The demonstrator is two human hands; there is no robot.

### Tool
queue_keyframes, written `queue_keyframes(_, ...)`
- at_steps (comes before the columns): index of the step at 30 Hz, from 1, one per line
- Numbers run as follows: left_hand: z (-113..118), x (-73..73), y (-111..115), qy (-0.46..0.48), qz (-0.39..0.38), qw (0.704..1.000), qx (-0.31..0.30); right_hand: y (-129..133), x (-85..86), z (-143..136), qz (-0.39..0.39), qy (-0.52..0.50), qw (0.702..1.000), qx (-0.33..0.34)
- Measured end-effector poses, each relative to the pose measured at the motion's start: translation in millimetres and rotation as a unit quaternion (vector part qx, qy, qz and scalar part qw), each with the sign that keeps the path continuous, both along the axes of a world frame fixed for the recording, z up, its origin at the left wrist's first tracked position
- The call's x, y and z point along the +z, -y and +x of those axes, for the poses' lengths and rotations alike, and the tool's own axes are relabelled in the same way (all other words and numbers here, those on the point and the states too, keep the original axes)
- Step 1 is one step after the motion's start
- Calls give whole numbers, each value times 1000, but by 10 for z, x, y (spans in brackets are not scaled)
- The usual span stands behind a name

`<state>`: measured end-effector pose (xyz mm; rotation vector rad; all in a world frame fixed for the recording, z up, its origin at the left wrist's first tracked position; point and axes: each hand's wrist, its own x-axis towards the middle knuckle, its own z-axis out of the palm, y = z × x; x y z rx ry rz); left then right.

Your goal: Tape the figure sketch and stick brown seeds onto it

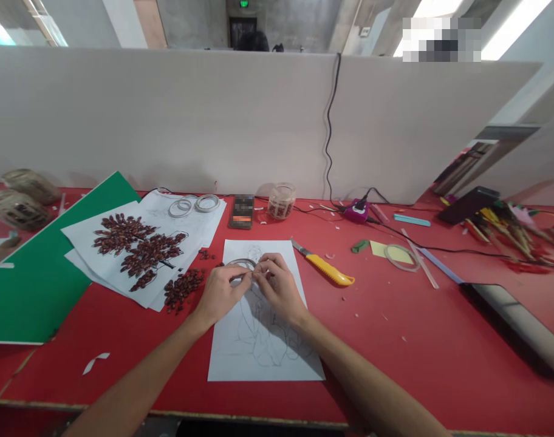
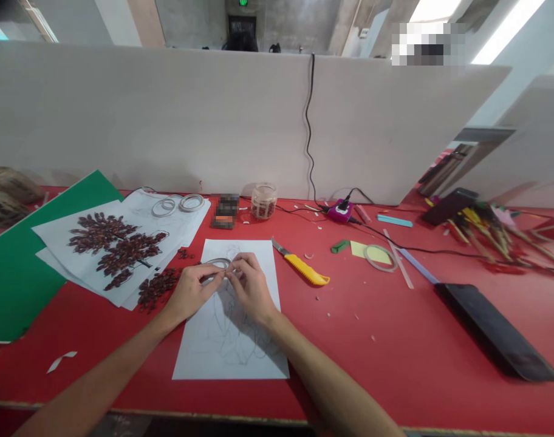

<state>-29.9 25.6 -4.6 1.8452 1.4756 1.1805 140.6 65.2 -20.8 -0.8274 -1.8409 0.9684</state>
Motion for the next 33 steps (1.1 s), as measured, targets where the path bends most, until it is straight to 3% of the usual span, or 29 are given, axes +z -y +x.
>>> queue_keyframes(7,-5,-1,-20,46,-40,998,-11,7,43,17,29,11,999,32)
queue_keyframes(10,-55,-22,-61,18,-15,1000,7,-11,46,39,20,-2,999,42)
queue_keyframes(14,-202,-94,-125,-147,62,982,97,-101,43,130,-88,-50,994,39)
queue_keyframes(18,-264,-124,-137,-269,82,949,140,-196,89,255,-268,-84,956,86)
queue_keyframes(21,-176,-64,-112,-178,85,976,97,-202,154,299,-325,-95,934,117)
queue_keyframes(25,-5,14,-82,9,15,1000,15,-165,196,277,-331,-98,927,146)
queue_keyframes(33,57,-19,-85,45,-13,998,38,-115,126,207,-372,-134,906,150)
